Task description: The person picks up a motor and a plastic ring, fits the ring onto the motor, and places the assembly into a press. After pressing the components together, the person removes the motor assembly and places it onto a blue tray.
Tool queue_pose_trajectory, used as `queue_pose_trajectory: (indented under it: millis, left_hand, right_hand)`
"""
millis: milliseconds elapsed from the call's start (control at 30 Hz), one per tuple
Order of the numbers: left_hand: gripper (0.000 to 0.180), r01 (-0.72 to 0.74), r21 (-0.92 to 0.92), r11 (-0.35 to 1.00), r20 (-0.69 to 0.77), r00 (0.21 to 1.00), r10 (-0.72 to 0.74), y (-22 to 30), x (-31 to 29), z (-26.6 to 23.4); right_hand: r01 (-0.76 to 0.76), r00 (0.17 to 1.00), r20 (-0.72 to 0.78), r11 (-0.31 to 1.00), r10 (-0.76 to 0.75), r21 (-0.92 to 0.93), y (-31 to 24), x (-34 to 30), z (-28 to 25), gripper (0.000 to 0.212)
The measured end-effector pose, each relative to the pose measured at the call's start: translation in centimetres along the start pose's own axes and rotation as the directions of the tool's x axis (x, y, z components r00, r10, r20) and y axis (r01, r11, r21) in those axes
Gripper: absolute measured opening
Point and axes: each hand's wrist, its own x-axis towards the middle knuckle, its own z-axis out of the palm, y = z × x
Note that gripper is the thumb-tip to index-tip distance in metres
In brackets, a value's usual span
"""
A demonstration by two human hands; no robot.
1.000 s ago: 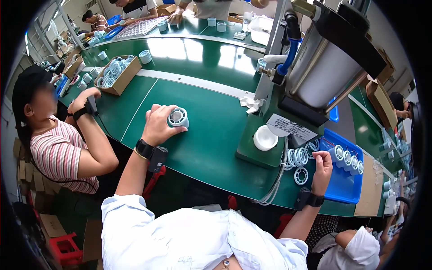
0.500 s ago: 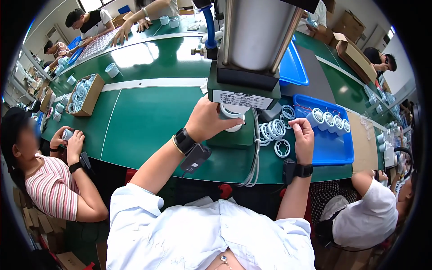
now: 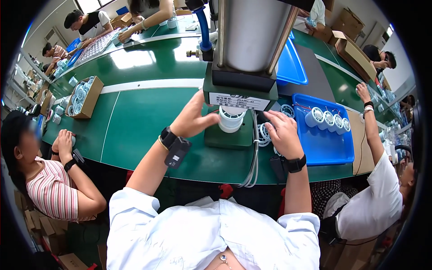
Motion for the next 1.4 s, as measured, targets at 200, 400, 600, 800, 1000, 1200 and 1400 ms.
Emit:
queue_pose_trajectory:
  millis: [200,400,600,800,1000,1200,1400]
  left_hand:
    - [0.051,0.171,0.505,0.846,-0.047,0.984,-0.171,-6.6,-2.2,-4.5]
    - [0.048,0.097,0.806,0.584,-0.002,0.987,-0.16,-6.0,-1.8,-2.7]
    - [0.046,0.058,0.744,0.666,0.024,0.993,-0.113,-7.6,-2.5,-4.0]
    - [0.049,0.011,0.764,0.645,0.049,0.996,-0.075,-7.2,-2.9,-3.7]
    - [0.051,0.051,0.779,0.625,0.056,0.987,-0.151,-5.8,-1.9,-3.3]
    - [0.051,0.025,0.788,0.615,0.066,0.99,-0.124,-6.6,-1.8,-2.9]
    - [0.05,-0.007,0.783,0.622,0.065,0.995,-0.071,-6.7,-2.2,-3.3]
  right_hand:
    - [-0.064,0.99,0.125,0.998,0.067,-0.029,-0.5,0.4,-0.2,0.034]
    - [-0.021,0.978,0.207,0.962,-0.038,0.274,-4.4,3.8,-1.8,0.036]
    - [-0.075,0.995,0.096,0.795,0.021,0.603,-6.6,5.8,-0.6,0.052]
    - [-0.228,0.939,-0.099,0.813,0.328,0.535,0.0,-0.2,-5.7,0.055]
    - [-0.667,0.625,-0.298,0.691,0.722,0.277,14.9,-10.5,-11.0,0.063]
    - [-0.68,0.665,-0.396,0.733,0.633,0.029,23.5,-13.9,-12.5,0.074]
    - [-0.398,0.736,-0.243,0.694,0.632,0.6,14.1,-7.5,-10.6,0.043]
